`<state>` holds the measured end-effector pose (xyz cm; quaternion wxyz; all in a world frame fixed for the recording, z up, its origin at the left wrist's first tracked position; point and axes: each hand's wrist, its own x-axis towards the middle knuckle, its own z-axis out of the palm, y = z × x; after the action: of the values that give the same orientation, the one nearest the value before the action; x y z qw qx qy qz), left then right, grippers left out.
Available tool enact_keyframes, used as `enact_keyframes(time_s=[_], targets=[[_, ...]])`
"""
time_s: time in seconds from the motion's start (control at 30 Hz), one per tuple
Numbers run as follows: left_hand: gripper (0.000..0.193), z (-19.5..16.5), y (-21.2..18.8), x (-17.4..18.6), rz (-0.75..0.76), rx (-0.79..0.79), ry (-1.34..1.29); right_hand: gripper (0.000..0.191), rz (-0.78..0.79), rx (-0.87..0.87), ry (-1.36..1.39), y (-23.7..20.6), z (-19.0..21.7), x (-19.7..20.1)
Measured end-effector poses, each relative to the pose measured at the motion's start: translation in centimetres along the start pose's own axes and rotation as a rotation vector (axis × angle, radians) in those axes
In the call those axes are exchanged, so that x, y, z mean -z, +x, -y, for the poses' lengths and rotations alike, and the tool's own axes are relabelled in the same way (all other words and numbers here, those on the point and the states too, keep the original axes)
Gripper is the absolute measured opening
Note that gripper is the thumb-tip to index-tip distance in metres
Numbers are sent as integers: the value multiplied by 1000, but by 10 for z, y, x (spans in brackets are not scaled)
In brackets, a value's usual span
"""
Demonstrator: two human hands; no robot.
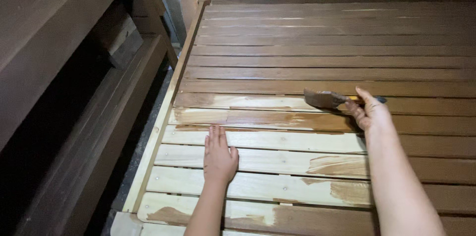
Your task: The person applies brown wood stain to a slatted wooden furniture panel using a wide brush, dipping the brush into a can of stain and brushing it across the bare slats, working across the panel section by section.
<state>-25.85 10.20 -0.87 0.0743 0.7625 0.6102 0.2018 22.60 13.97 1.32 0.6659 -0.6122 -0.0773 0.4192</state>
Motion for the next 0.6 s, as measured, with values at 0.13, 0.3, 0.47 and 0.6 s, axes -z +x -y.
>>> enact_keyframes(time_s=[0.13, 0.3, 0.47, 0.6], targets=[[69, 4, -3, -1, -38, 17, -39, 31, 133, 14, 121, 25, 4, 16], [69, 8, -4, -3, -85, -21, -97, 30, 136, 179, -62, 25, 18, 20], [67, 28, -12, 11, -130, 13, -162, 23, 225, 253, -118, 9, 20, 1], [71, 26, -11, 13, -78, -10, -124, 16, 164, 163, -79, -29, -33, -77]])
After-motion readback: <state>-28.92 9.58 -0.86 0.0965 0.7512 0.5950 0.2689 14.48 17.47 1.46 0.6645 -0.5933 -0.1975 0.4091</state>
